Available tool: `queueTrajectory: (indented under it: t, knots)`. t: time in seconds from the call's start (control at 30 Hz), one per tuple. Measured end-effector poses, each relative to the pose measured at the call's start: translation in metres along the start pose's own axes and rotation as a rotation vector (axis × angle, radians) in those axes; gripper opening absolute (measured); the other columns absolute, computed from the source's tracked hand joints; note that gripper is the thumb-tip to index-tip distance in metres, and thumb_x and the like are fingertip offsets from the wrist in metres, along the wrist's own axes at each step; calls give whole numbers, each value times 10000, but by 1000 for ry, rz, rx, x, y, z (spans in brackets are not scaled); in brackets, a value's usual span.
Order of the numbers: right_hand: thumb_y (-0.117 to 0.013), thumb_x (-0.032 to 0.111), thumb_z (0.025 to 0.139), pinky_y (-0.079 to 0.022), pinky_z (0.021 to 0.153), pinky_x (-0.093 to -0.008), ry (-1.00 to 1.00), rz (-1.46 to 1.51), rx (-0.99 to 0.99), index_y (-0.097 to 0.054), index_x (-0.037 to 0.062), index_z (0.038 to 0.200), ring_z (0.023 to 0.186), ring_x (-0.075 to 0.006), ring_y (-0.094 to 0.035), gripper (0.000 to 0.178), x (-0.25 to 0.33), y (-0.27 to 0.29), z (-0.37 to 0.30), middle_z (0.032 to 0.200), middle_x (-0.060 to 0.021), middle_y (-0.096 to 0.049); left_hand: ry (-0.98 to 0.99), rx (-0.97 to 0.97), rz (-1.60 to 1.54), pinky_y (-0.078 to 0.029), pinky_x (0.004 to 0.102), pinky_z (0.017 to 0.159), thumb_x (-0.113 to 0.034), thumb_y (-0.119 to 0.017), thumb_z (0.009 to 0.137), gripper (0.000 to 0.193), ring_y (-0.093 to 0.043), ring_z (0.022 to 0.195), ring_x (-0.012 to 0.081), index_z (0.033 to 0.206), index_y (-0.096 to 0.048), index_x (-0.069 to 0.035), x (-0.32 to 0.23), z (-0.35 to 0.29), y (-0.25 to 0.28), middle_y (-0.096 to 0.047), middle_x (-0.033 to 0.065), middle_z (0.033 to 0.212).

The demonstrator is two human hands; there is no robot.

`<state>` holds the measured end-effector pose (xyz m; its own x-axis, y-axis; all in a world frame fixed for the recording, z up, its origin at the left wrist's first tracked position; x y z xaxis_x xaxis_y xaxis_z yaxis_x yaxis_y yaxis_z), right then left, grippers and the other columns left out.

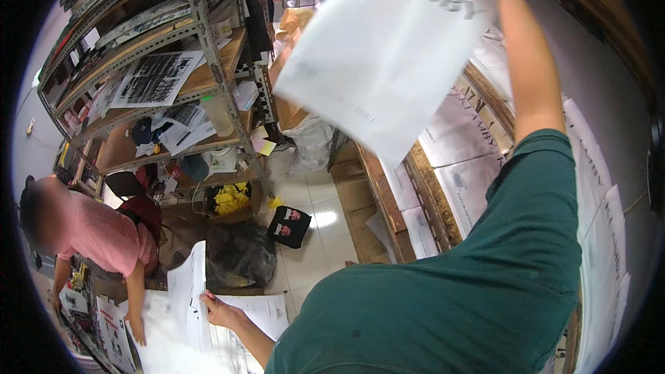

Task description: The person repeatedly picks up white printed sheets from a table, carries them to a nearby rack, and places them on the rack. A coworker operates a screen printing press in the background.

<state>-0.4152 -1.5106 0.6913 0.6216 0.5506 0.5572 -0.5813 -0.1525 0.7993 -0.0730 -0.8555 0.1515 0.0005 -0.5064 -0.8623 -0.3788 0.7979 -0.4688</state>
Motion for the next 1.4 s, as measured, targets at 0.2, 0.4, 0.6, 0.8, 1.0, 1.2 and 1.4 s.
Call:
queueTrajectory:
  t: [0.2,0.4,0.6,0.8,1.0,1.2,1.4]
  knots:
    - [-523,225,821,-456,660,-333,-346,-122,-433,-632,109,992,719,-170,-564,234,-231,166,-68,830,-61,-627,65,204,34,-461,193,635,-126,-576,856,183,-538,680,82,892,-566,53,23,-32,-60,-590,82,818]
    - [-506,129,761,-468,701,-336,-437,-295,-533,-675,93,872,748,-226,-603,206,-372,204,-102,836,-102,-655,66,339,-45,-461,147,598,-123,-572,857,167,-551,678,64,878,-561,43,30,-59,-115,-586,69,823]
    - [-555,65,709,-443,782,-302,-590,-386,-560,-674,61,846,823,-189,-599,182,-410,195,-119,864,-110,-655,170,404,-8,-481,190,748,-132,-585,848,219,-568,853,118,959,-528,48,48,-86,-142,-561,87,946]
    - [-536,62,712,-447,774,-302,-523,-418,-555,-673,61,839,814,-197,-603,186,-411,194,-119,855,-112,-653,239,478,-8,-482,200,770,-122,-574,854,214,-570,867,135,931,-529,73,56,-93,-157,-561,108,951]
    - [-508,41,709,-454,731,-298,-480,-479,-553,-664,69,837,772,-181,-596,203,-419,194,-110,838,-100,-650,206,427,-49,-471,141,579,-131,-560,865,170,-549,632,56,830,-553,35,41,-102,-169,-582,63,777]
    - [-519,102,779,-448,771,-306,-482,-470,-582,-645,82,889,846,-190,-596,168,-408,191,-112,883,-101,-645,254,430,-54,-469,133,571,-168,-543,878,211,-551,627,56,842,-545,40,46,-115,-170,-583,65,762]
    - [-533,220,793,-346,959,-345,-566,-789,-575,-510,172,1196,1184,-248,-422,407,-366,201,-49,1300,-84,-435,353,469,-104,-510,147,626,-195,-504,895,257,-587,737,102,895,-503,62,49,-123,-168,-574,97,810]
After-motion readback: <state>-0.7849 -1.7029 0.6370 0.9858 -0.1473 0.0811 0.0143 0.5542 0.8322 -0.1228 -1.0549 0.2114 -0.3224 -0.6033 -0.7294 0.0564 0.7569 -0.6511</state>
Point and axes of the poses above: each hand's wrist, its own z-axis towards the middle knuckle, its own y-axis out of the back of the hand, x = y × z, the point moved 7 cm from there along z, towards the middle knuckle
